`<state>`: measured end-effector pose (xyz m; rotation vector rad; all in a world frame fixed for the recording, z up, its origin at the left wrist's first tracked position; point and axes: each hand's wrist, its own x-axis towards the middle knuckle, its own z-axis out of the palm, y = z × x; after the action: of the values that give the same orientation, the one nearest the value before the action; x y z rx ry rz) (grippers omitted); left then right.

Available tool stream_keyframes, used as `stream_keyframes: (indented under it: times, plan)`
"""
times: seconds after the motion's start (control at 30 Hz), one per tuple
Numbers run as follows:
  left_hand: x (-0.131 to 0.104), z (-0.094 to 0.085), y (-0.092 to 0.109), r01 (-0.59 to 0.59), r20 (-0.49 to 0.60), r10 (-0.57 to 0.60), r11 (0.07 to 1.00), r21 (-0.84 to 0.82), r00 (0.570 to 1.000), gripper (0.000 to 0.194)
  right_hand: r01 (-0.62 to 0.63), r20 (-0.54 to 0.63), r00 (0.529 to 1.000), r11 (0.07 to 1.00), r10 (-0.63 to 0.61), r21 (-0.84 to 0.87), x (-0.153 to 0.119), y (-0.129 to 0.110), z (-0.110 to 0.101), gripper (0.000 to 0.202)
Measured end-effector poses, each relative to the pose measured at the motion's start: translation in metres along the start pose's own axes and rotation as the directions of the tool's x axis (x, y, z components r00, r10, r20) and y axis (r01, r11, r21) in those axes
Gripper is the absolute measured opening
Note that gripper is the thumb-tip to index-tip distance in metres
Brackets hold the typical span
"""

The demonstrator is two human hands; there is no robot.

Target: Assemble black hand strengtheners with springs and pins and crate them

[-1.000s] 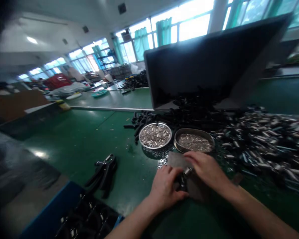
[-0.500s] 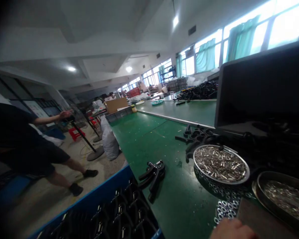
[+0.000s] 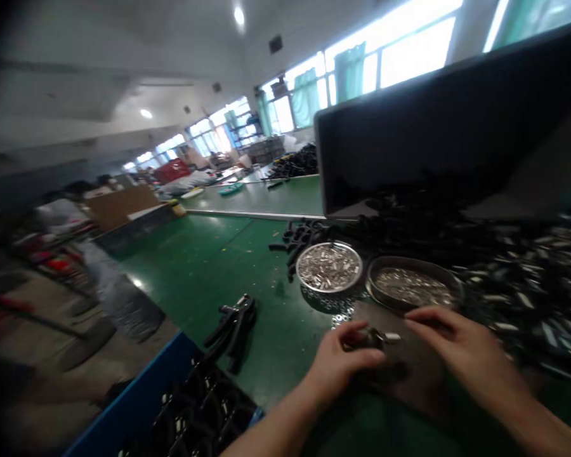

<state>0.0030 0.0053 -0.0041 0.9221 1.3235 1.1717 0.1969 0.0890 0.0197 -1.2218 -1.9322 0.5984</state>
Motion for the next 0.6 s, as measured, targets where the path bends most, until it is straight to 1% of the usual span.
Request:
stream_keyframes:
  times: [0.03,0.07,0.1,0.17,0.23,0.33,0.43,0.6]
  plan:
    - [-0.001,-0.001,0.004,0.070,0.042,-0.063,0.980,-0.184,0.997,0.066,-0.084,0.073,0.994,0.991,0.077,0.099,-0.009,-0.011,0.000,0.030]
    - [-0.002,-0.001,0.007,0.133,0.085,-0.110,0.933,-0.336,0.990,0.060,-0.124,0.102,0.989,0.976,0.107,0.181,-0.015,-0.022,0.001,0.030]
    - [-0.002,-0.002,0.009,0.193,0.123,-0.154,0.870,-0.453,0.980,0.055,-0.139,0.106,0.987,0.965,0.117,0.224,-0.020,-0.031,0.005,0.028]
    - [-0.004,-0.002,0.011,0.301,0.194,-0.231,0.747,-0.592,0.954,0.048,-0.124,0.088,0.991,0.956,0.104,0.267,-0.027,-0.043,0.011,0.021]
    - [-0.007,-0.001,0.011,0.385,0.263,-0.282,0.655,-0.650,0.923,0.044,-0.090,0.073,0.995,0.955,0.072,0.283,-0.031,-0.047,0.016,0.015]
    - [-0.012,0.002,0.013,0.441,0.337,-0.285,0.589,-0.677,0.897,0.042,-0.063,0.082,0.996,0.954,0.041,0.295,-0.034,-0.044,0.017,0.010]
    - [-0.015,0.003,0.015,0.445,0.347,-0.279,0.575,-0.686,0.896,0.041,-0.050,0.090,0.996,0.954,0.024,0.294,-0.034,-0.042,0.016,0.008]
    - [-0.015,0.003,0.014,0.434,0.329,-0.283,0.602,-0.670,0.901,0.044,-0.041,0.097,0.995,0.957,0.013,0.288,-0.033,-0.043,0.014,0.007]
